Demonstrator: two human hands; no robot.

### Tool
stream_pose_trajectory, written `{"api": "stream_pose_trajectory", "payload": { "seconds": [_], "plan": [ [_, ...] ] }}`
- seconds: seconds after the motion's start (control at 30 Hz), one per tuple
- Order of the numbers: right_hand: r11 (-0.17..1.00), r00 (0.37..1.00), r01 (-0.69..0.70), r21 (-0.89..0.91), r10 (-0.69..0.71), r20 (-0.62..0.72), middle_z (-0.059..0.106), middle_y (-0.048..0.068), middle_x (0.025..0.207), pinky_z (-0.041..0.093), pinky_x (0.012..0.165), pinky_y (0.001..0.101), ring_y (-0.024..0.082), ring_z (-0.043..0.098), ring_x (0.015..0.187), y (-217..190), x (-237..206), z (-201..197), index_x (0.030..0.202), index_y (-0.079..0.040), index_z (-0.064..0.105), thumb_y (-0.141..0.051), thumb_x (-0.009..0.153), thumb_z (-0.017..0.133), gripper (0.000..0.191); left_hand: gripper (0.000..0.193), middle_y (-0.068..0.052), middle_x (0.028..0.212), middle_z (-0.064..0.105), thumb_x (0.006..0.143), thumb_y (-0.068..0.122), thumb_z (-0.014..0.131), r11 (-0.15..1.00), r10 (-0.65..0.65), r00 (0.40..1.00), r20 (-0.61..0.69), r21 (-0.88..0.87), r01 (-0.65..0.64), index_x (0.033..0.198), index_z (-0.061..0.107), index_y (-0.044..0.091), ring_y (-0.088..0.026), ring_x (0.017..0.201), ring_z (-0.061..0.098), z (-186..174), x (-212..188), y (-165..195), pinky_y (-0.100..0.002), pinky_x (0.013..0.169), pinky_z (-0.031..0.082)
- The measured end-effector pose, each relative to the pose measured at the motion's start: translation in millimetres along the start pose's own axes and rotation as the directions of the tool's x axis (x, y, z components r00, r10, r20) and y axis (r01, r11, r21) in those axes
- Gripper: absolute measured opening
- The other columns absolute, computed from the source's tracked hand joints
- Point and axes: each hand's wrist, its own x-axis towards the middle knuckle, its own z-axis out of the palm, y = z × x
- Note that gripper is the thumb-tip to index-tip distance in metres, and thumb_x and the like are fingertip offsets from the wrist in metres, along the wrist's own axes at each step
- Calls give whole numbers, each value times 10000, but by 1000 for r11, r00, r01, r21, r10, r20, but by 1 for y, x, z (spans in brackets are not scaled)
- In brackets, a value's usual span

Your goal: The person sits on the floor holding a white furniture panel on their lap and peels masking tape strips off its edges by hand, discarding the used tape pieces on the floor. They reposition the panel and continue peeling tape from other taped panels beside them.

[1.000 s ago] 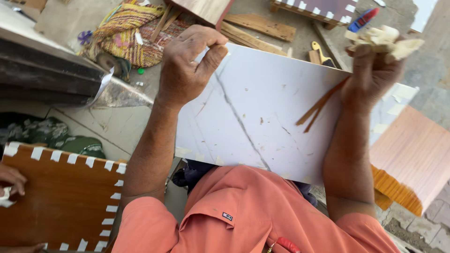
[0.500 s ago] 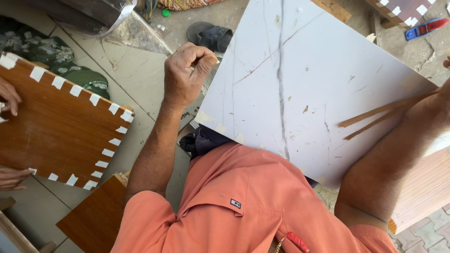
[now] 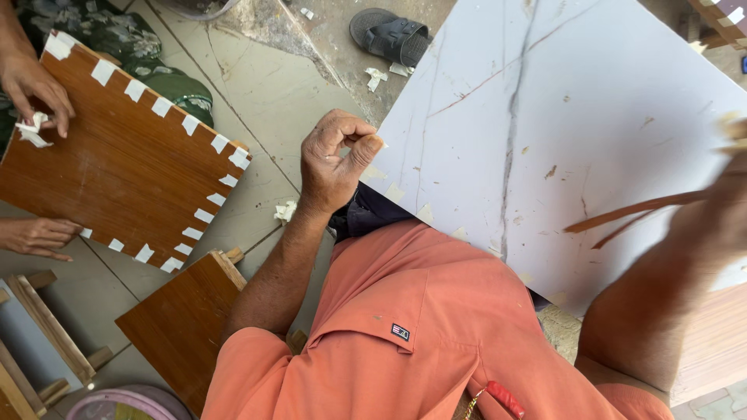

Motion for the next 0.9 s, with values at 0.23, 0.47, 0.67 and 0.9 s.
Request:
{"api": "stream_pose_trajectory", "payload": {
  "seconds": [0.23,0.47,0.67,0.9],
  "plan": [
    [869,924,-296,397,154,351,685,170,1275,612,948,333,201,698,1101,-24,-61,97,1402,-102,544,-44,981,797,495,157,-41,1020,586,1049,134,716,953,107,993,51,-289,-88,1081,585,54,-97,868,590,54,11,40,-241,755,536],
    [668,872,-472,575,258,416,706,167,1272,601,1019,362,182,689,1098,-39,-47,118,1431,-82,544,-82,945,846,572,164,-33,967,607,1042,131,732,967,212,977,29,-154,-205,1053,582,66,-105,802,594,87,27,60,-228,733,527],
    [640,881,-462,614,247,404,718,116,1129,593,845,300,168,696,991,-10,-67,115,1405,-74,557,-58,950,837,535,185,-24,976,593,1056,186,692,907,65,985,158,-421,8,1045,572,46,-80,856,593,101,17,53,-233,779,536],
    [654,875,-478,586,295,384,655,119,1145,566,886,285,163,652,1006,1,-63,107,1412,-30,514,-17,983,801,517,92,7,898,613,1050,119,687,681,-147,940,309,-657,323,1086,644,47,-52,841,561,117,9,36,-208,721,497]
  ]
}}
